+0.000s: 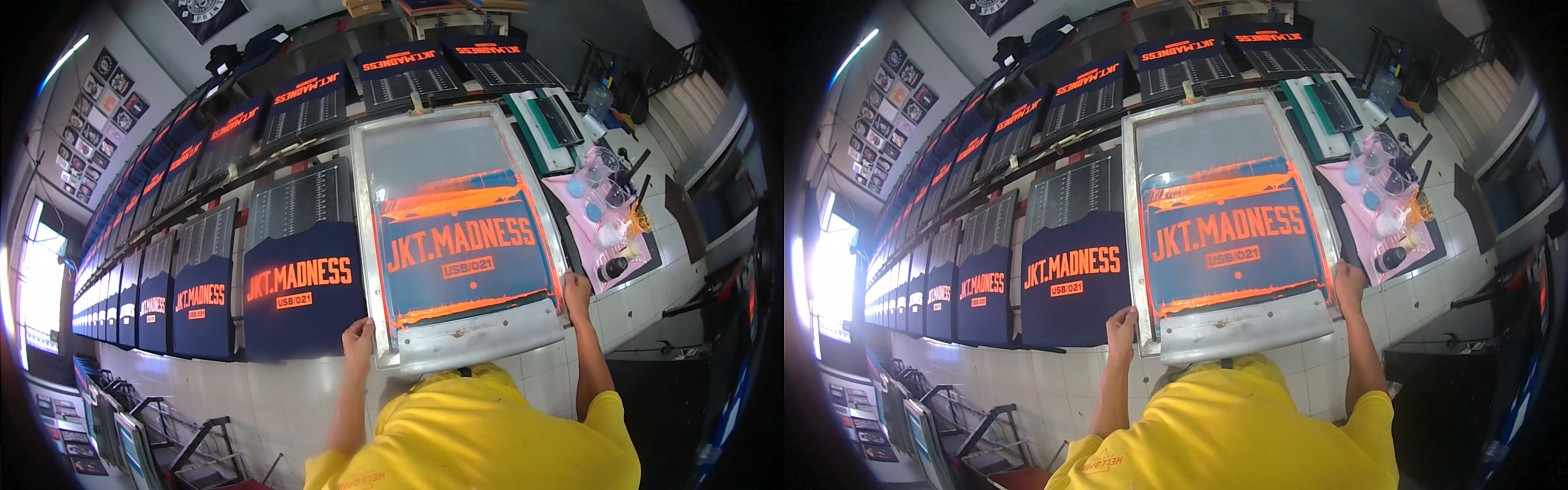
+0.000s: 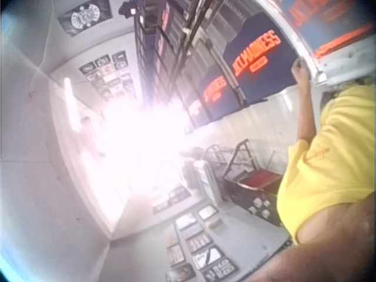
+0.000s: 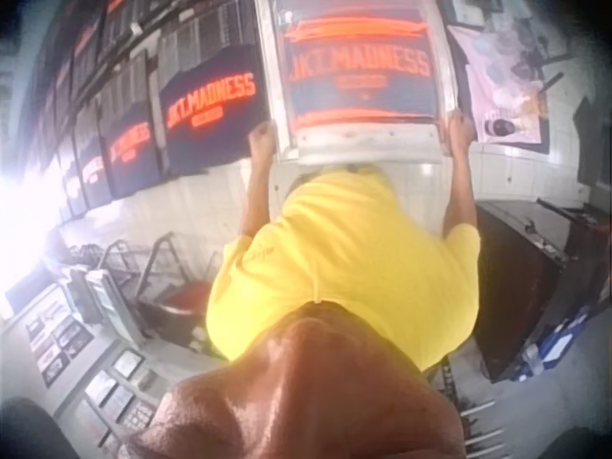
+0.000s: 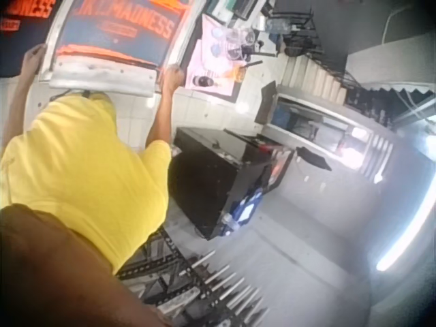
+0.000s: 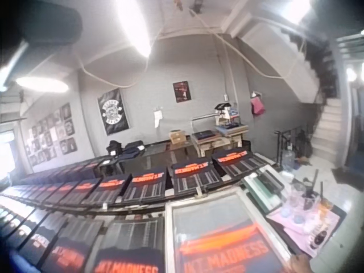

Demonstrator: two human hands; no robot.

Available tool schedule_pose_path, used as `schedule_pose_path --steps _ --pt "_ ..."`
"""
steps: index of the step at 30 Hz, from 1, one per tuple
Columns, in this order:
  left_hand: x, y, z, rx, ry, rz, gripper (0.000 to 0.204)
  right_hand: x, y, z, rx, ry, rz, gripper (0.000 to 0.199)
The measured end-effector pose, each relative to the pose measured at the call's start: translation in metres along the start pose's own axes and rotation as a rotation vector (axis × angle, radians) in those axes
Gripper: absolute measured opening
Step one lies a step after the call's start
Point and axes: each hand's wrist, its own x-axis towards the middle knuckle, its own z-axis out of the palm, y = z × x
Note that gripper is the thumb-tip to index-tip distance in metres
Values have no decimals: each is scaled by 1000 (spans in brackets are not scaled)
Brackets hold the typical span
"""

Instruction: The person performs screen printing on shirts by lowering a screen frame onto each garment, applying orange ink with a squeegee, and lifting the frame to move to the next shirt in a production line.

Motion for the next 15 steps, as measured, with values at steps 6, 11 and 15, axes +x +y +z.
schedule_pose_path --steps 6,11,15 --pt "6 5 -69 -96 138 39 31 -59 -78 32 78 37 -28 39" --pt "26 -12 -192 154 246 144 35 -132 -158 98 135 -62 30 34" --pt "41 -19 -283 139 214 118 33 -198 -201 161 168 -40 13 34"
